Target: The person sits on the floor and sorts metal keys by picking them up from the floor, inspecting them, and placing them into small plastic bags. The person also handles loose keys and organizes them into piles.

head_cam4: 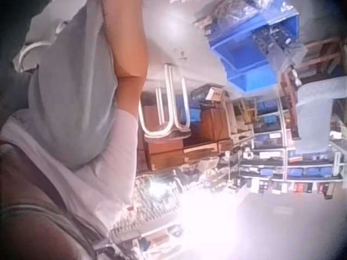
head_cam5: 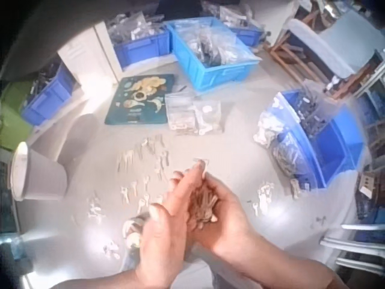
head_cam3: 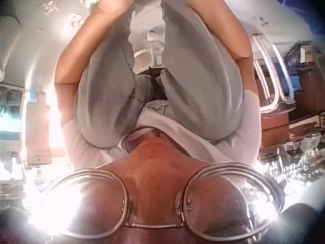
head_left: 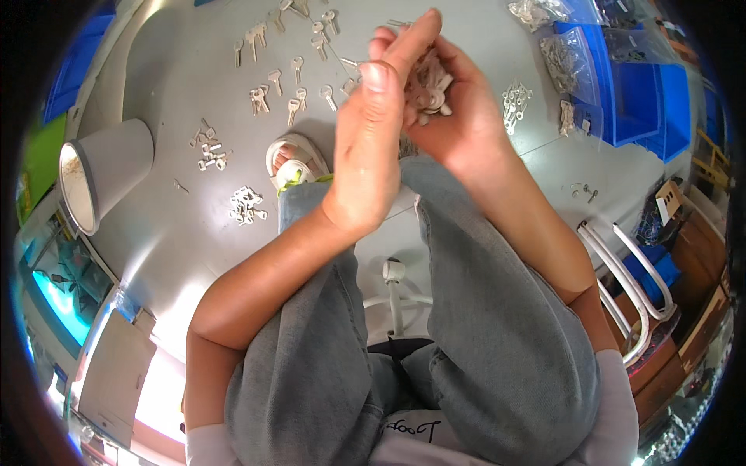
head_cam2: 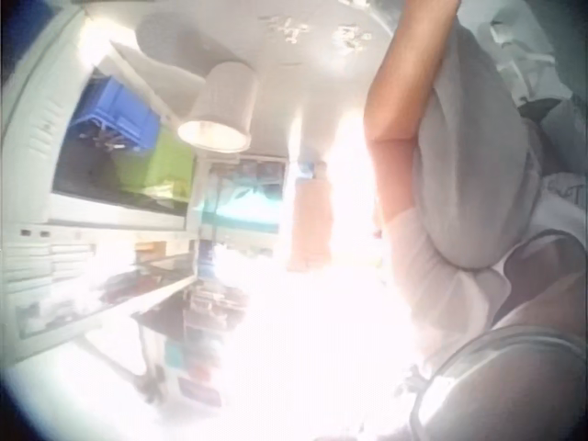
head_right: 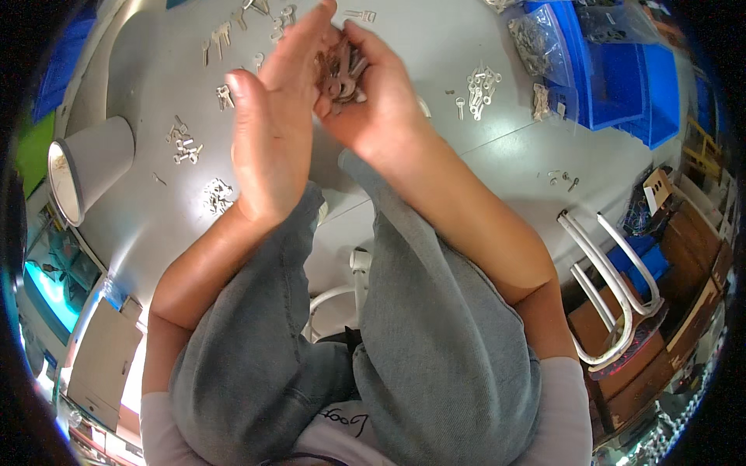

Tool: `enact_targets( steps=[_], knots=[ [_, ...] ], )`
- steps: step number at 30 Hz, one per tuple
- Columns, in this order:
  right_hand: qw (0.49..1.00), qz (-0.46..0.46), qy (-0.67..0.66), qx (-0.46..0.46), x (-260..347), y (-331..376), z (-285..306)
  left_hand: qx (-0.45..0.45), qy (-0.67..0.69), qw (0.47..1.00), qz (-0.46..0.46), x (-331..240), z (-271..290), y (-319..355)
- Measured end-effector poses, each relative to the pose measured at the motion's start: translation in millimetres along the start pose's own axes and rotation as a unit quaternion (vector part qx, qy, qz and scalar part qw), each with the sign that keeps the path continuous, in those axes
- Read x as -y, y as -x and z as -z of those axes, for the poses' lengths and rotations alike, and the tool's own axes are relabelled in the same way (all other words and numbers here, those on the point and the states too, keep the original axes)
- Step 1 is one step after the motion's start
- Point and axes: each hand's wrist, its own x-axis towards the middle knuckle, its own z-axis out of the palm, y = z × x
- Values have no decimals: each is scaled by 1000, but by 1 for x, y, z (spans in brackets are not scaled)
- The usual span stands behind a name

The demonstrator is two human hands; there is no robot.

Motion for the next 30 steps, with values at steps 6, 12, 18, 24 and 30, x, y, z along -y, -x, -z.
enact_targets(
  steps=[6, 12, 18, 24, 30],
  knots=[
    [995, -37, -84, 42, 51, 19, 40, -50, -104, 990, 78, 40, 50, -5],
    [948, -123, 275, -100, 47, 56, 81, 195, -458, 866, 58, 123, 46, 44],
    [724, -400, 548, 124, 13, 76, 74, 254, -475, 839, 80, 121, 12, 37],
    [803, -414, 424, 60, 18, 74, 78, 236, -487, 834, 108, 141, 20, 37],
    [889, -307, 326, -96, 28, 74, 91, 170, -439, 875, 110, 131, 32, 35]
  ],
)
